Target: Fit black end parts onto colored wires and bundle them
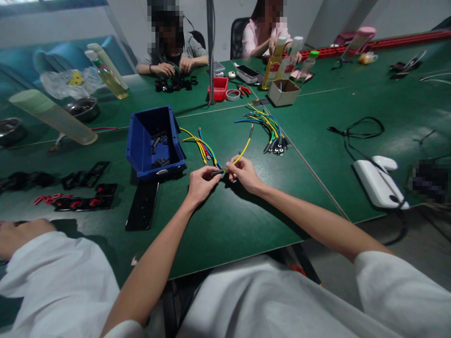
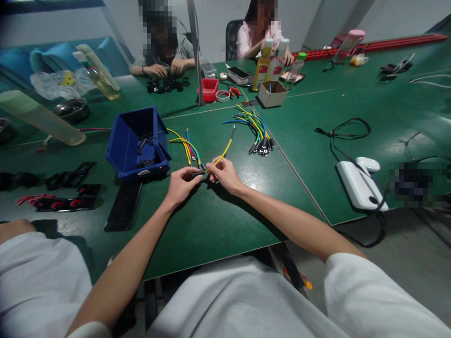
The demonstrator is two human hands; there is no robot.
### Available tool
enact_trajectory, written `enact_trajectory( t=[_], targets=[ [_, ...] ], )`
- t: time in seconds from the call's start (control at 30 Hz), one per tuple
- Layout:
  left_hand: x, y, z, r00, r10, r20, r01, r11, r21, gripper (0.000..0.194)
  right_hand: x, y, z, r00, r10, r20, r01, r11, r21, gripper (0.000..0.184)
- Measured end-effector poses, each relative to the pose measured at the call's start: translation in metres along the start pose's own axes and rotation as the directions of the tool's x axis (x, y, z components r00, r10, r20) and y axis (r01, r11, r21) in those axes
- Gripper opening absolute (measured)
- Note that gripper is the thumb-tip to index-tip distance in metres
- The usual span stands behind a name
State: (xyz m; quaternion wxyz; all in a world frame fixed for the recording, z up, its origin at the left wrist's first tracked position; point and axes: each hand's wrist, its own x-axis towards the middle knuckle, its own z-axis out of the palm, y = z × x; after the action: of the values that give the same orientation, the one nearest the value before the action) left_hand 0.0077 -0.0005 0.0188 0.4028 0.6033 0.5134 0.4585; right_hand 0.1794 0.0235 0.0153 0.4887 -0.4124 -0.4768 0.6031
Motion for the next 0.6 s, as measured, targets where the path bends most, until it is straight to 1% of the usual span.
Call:
enact_trajectory(
  t=[0.6],
  targets=[
    [0.0002, -0.0014, -0.0006, 1.0, 0.012, 0.008, -0.012, 1.0, 0.011, 0.025, -0.0013, -0.0034, 0.0015, 1.0, -0.003, -0.012, 0.003, 1.0, -0.013, 0.044]
  ],
)
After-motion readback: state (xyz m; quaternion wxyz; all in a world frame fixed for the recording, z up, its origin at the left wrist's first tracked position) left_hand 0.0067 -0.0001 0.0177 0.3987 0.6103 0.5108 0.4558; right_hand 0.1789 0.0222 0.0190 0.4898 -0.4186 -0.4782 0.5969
